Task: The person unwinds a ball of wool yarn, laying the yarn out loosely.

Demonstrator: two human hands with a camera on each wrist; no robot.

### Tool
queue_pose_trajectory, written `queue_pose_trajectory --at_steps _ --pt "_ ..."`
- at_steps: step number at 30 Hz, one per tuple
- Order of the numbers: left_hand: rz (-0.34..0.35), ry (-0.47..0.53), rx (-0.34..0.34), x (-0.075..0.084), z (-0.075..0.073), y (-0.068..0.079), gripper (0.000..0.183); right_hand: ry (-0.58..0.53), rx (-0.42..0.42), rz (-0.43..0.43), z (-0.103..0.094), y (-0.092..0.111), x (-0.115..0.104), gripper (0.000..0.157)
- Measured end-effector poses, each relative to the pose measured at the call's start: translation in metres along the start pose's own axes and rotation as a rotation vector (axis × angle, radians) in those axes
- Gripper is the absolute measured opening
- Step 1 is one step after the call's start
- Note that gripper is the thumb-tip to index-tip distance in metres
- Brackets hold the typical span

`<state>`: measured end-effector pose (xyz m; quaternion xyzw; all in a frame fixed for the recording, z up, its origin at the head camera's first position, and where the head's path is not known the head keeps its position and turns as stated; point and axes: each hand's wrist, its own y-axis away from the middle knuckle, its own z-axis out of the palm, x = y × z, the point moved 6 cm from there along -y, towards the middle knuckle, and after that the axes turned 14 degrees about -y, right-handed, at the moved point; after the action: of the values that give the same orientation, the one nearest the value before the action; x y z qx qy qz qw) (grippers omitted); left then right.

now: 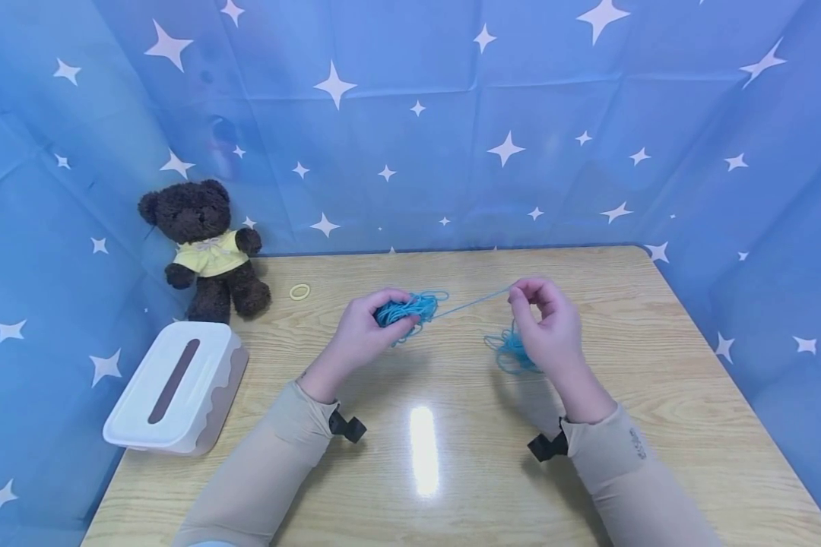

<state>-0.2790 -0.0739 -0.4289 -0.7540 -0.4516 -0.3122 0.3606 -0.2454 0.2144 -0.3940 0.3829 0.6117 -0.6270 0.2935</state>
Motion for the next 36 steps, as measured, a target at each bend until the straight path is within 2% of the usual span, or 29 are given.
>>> queue_pose_trajectory --at_steps 3,8,14,23,29,36 --pt "-0.01 0.001 0.003 -0.001 -0.001 0.0 0.024 0.095 -0.057 0.057 -0.011 -0.005 0.0 0.013" --pt "-0.019 0.008 0.001 -0.003 -0.001 0.0 0.025 0.299 -0.241 0.191 -0.037 -0.012 0.007 0.019" --pt "-0.016 0.013 0.006 -0.003 -0.001 0.0 0.024 0.388 -0.373 0.302 -0.075 -0.016 0.026 0.021" --pt "-0.012 0.033 0.011 -0.002 -0.002 0.0 0.025 0.523 -0.428 0.419 -0.118 -0.02 0.045 0.028" --pt "-0.012 0.036 0.012 -0.001 -0.003 0.001 0.025 0.594 -0.454 0.541 -0.135 -0.017 0.061 0.04" --pt "-0.016 0.05 0.023 -0.001 -0.003 0.0 0.026 0.663 -0.46 0.655 -0.15 -0.012 0.079 0.043"
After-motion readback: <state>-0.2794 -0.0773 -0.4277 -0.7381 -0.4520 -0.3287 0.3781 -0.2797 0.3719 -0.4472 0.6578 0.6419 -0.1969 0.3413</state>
